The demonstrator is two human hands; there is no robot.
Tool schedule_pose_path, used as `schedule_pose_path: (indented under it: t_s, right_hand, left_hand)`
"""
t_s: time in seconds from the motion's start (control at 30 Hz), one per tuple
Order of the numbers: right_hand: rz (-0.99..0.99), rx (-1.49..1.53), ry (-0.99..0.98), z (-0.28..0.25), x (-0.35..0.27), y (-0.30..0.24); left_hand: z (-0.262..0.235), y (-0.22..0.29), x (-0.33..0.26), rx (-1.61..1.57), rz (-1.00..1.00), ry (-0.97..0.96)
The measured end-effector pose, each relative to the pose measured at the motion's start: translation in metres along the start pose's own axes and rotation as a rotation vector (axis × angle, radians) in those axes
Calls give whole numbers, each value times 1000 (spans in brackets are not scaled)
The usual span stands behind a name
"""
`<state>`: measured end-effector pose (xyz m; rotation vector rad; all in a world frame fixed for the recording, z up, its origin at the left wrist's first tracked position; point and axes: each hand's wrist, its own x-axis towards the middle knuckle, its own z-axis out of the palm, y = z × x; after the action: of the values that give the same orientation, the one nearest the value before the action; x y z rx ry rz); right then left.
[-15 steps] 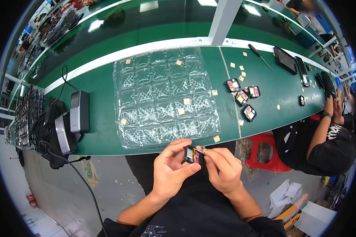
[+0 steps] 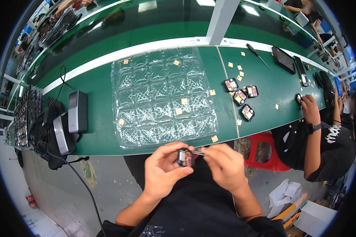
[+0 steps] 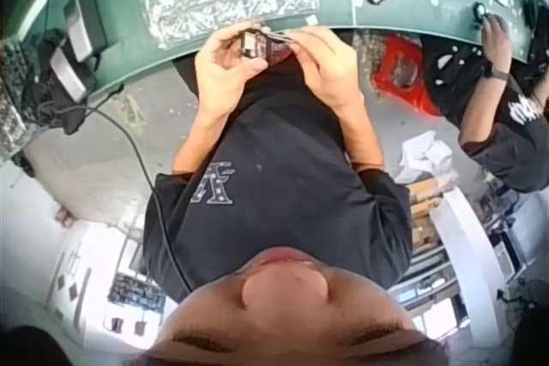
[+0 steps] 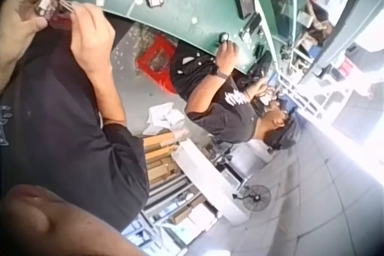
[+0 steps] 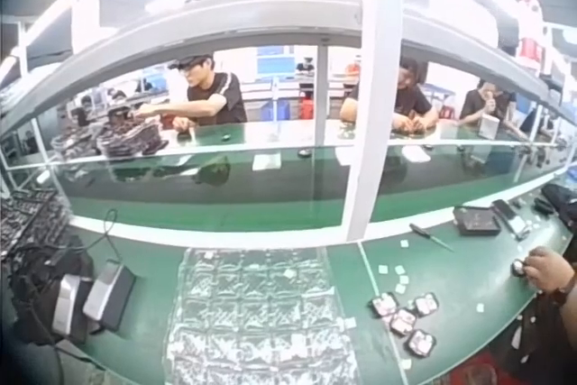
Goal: Assembling or inspecting small electronic components at a manufacturing workstation.
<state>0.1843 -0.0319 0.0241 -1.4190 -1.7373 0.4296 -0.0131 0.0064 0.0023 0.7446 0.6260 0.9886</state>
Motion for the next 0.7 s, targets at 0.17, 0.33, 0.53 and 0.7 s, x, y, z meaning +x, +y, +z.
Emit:
schedule_pose_path:
  t_s: [0.17,0.33,0.53,0.7]
  right_hand:
    - [143,-383,361,-27,5,41]
    - [449,-479,359,-36,8,64]
    - [452,-507,311,-33,10,69]
    - [451,-460,304,-32,8,71]
  left_hand:
    - [-22,30,-4,224,345,-4]
    - [-43,54,-4,621,438,273]
    - [-70,49,1,1132,643,448]
    - [-76,39,0,1474,648,476]
